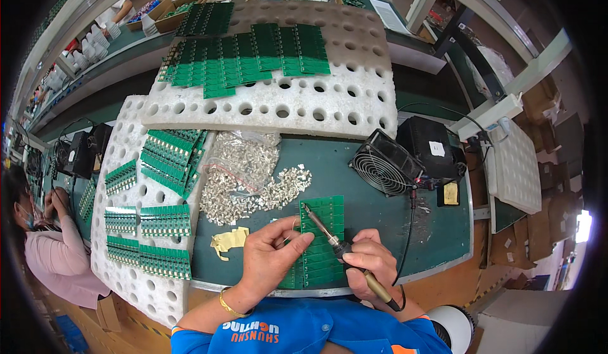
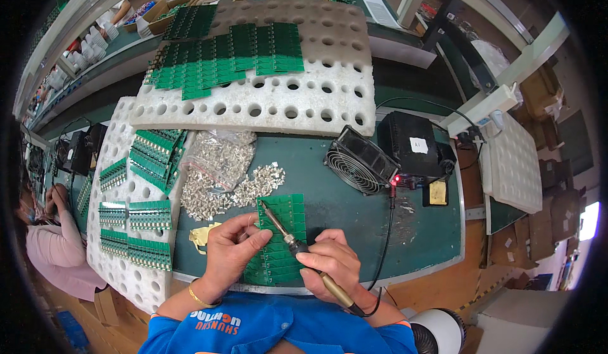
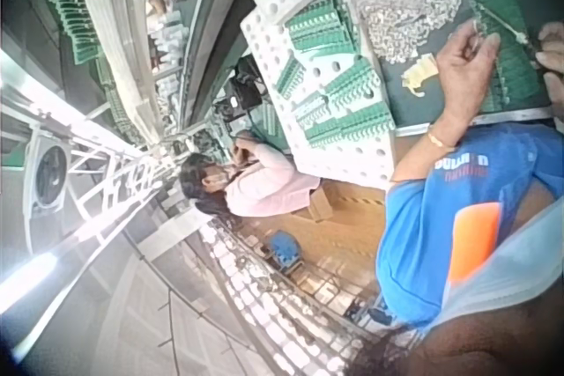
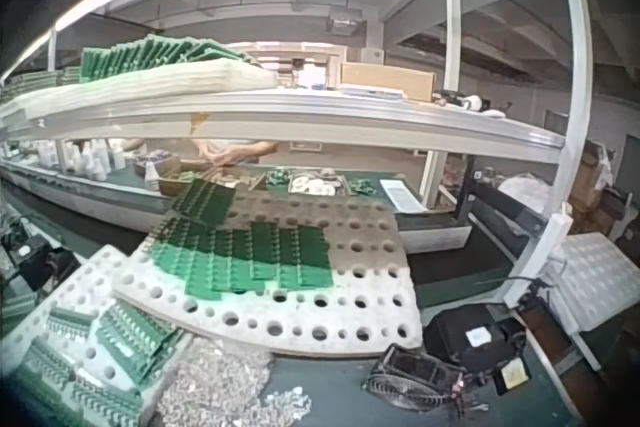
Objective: The person solders electronic components onto circuit boards using a soldering iron and solder wire.
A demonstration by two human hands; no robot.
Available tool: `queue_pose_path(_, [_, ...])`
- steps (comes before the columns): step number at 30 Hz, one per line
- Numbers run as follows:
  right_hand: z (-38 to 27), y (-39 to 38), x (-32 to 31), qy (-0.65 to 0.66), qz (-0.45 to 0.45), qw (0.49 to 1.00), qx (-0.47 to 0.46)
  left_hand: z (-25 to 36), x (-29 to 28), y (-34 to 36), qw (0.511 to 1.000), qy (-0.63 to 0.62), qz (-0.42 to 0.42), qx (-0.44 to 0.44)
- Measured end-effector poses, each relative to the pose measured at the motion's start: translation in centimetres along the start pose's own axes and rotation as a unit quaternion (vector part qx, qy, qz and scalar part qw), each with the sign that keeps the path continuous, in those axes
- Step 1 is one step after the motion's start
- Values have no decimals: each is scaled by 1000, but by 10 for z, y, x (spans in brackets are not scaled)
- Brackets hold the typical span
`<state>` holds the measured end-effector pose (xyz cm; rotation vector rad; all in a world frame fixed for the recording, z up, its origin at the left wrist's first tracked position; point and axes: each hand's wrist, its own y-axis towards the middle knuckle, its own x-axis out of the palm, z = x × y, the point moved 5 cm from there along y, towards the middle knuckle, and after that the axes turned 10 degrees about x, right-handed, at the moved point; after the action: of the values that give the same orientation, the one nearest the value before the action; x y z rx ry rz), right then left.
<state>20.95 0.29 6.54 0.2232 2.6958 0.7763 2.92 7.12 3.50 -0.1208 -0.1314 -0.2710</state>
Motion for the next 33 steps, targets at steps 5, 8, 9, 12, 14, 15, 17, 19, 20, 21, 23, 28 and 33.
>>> queue_pose_path(5, [-5, -2, -16, 2, 49, 999, -4, -1, -2, 1, 998, -55, -7, 3])
queue_pose_path(8, [-6, -4, -19, 9, 53, 999, -3, -3, -2, 3, 997, -77, -8, 2])
queue_pose_path(9, [-6, -4, -19, 7, 52, 999, -12, -4, -4, 3, 997, -81, -6, -6])
queue_pose_path(12, [-7, -2, -18, 13, 54, 998, -18, -6, -7, 2, 996, -80, -20, -25])
queue_pose_path(14, [-7, -1, -17, 16, 52, 998, -19, -3, -7, 1, 996, -82, -19, -30])
queue_pose_path(15, [-6, 0, -16, 21, 52, 998, -17, -2, -6, 1, 995, -88, -19, -35])
queue_pose_path(17, [-7, 0, -14, 25, 51, 998, -16, 2, -4, 1, 994, -101, -16, -42])
queue_pose_path(19, [-9, 0, -12, 27, 47, 998, -14, 3, -5, 1, 992, -114, -13, -50])
queue_pose_path(20, [-10, 1, -12, 28, 48, 998, -15, 1, -6, 0, 992, -111, -15, -50])
queue_pose_path(21, [-10, 2, -12, 29, 46, 998, -17, 1, -7, 0, 993, -108, -18, -50])
queue_pose_path(23, [-11, 2, -10, 31, 45, 998, -20, 1, -8, -1, 991, -117, -16, -56])
queue_pose_path(28, [-11, 2, -7, 38, 49, 998, -21, -5, -11, -1, 989, -133, -19, -67])
queue_pose_path(33, [-11, 2, -6, 39, 50, 998, -16, -8, -13, -2, 986, -145, -26, -73])
